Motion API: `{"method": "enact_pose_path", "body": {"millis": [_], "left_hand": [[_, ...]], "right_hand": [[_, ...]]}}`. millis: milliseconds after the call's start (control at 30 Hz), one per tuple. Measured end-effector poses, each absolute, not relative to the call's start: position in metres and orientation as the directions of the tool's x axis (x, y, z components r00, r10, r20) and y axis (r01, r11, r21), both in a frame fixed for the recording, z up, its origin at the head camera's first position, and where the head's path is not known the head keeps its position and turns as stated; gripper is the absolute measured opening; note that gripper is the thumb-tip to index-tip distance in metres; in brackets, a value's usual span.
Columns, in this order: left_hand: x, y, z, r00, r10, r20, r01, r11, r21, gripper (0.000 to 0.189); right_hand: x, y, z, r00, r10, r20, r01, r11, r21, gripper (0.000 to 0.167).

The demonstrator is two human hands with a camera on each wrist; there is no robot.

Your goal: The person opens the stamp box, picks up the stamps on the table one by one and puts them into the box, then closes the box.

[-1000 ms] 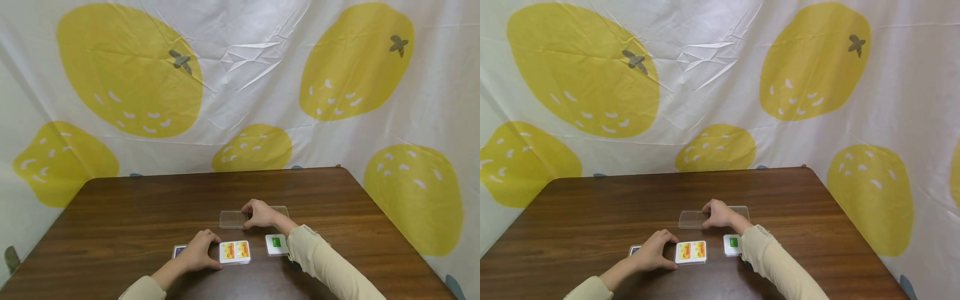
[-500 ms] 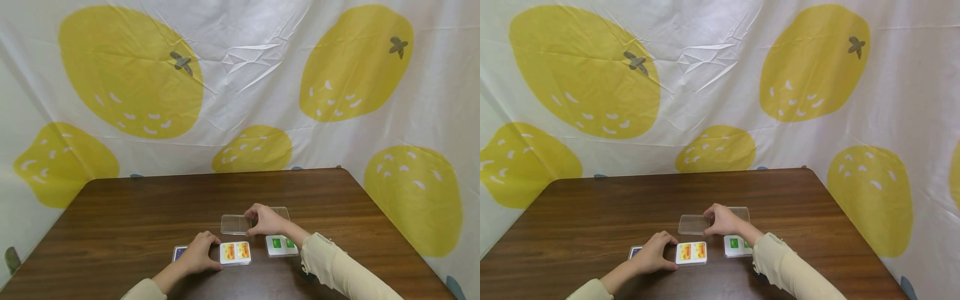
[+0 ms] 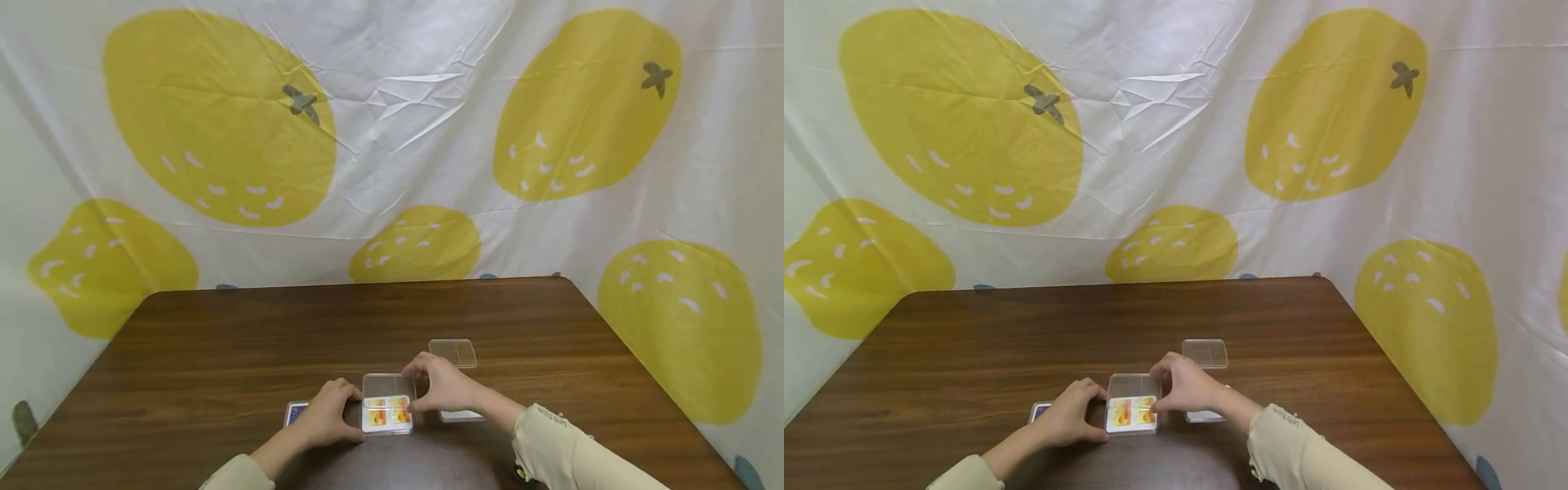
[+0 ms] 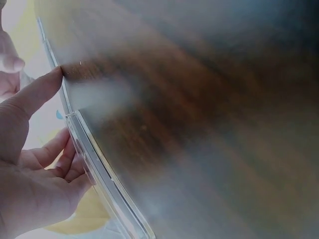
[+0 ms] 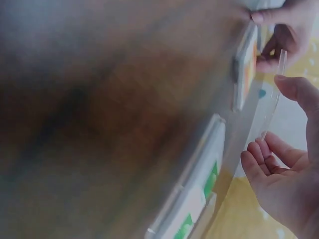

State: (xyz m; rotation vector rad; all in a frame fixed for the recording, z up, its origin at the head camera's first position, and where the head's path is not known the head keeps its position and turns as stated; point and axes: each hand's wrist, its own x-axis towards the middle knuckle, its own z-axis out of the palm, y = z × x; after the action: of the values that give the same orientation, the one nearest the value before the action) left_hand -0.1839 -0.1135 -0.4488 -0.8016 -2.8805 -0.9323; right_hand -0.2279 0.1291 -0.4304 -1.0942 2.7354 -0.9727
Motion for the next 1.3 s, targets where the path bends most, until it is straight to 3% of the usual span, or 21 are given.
{"method": "enact_pose_path", "body": {"millis": [367,1300], "left_hand": [[-0.185,-0.112,-0.447,-0.858,0.478,0.189,0.499,0.685,0.531,0.051],[-0.185,-0.114,-0.447,-0.876,0.461,0.145,0.461,0.706,0.537,0.051]], "right_hand": [[-0.213,0.13,-0.444,-0.736,-0.652,0.184,-0.625,0.549,-0.555,0.047],[-0.21,0.12,-0.444,-0.728,-0.667,0.157,-0.648,0.595,-0.476,0.049]]}}
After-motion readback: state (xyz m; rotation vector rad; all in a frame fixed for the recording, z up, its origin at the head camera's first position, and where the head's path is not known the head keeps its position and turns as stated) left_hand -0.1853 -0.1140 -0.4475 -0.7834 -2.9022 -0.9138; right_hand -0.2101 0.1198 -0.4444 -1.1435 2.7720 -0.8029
